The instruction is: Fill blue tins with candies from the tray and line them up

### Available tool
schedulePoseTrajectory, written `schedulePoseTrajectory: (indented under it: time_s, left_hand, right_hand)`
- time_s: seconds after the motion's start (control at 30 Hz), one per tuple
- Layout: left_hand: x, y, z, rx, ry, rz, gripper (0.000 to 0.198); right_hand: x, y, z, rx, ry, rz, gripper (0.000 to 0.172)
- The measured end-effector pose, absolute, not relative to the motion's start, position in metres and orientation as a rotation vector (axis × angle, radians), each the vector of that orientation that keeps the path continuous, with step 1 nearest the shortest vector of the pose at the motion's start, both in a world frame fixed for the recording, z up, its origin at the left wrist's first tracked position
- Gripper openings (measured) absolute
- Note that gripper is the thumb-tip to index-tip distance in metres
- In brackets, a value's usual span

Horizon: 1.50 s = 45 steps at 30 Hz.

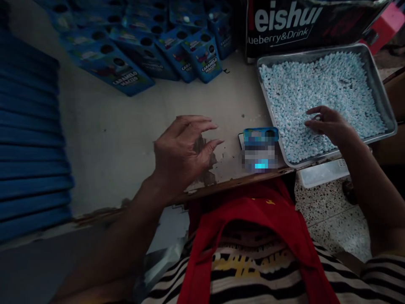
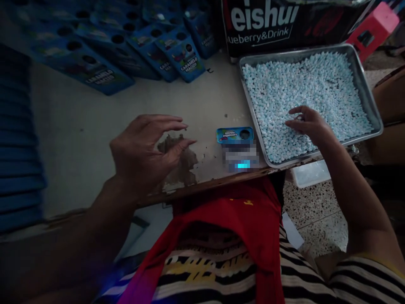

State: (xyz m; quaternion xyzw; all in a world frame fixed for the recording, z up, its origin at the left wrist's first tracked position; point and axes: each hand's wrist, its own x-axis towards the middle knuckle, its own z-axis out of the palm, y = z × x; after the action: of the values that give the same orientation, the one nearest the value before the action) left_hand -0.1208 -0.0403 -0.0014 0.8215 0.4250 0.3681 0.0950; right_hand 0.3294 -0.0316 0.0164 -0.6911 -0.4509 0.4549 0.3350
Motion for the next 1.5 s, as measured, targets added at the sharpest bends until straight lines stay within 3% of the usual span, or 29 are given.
schedulePoseTrajectory:
  time_s: [0.23, 0.4, 0.5, 0.67, 0.8, 0.9, 1.03, 1.23, 1.5]
  left_hand:
    - [-0.121, -0.042, -0.003, 2.204, 1.288, 0.952, 0.035]
    - [-0.116, -0.045, -0.01, 2.028, 1.216, 0.97, 0.04]
    - [-0.109, -0.045, -0.022, 1.912, 1.2, 0.927, 0.048]
    - [-0.077, -0.044, -0.043, 1.897, 1.283, 0.844, 0.067]
    - [-0.049, -0.04, -0.053, 1.985, 1.165, 0.855, 0.048]
    - [-0.037, -0.024, -0.049, 2.005, 1.041, 0.901, 0.035]
    - [-0.022, 0.021, -0.019, 2.38, 0.941, 0.983, 0.028]
    - [0.02, 0.08, 0.035, 2.853, 0.694, 1.194, 0.035]
    - [0.042, 0.099, 0.013, 2.695, 0.771, 1.235, 0.026]
  right_hand:
    - [0.322, -0.031, 0.031, -1.751, -0.944, 1.301, 0.021]
    - [0.304, -0.03, 0.035, -1.743, -0.758, 1.432, 0.027]
    - [0.297, -0.03, 0.028, -1.721, -0.853, 1.488, 0.021]
    - [0.29, -0.031, 0.021, -1.735, -1.233, 1.271, 0.022]
    - [0.284, -0.032, 0.031, -1.762, -1.607, 0.942, 0.012]
    - [0.279, -0.031, 0.033, -1.69, -1.57, 0.887, 0.014]
    - [0.266, -0.012, 0.019, -1.513, -1.047, 1.174, 0.028]
    - [0.246, 0.037, 0.01, -1.178, -0.284, 1.56, 0.042]
    - [0.25, 0.039, 0.001, -1.023, 0.043, 1.732, 0.046]
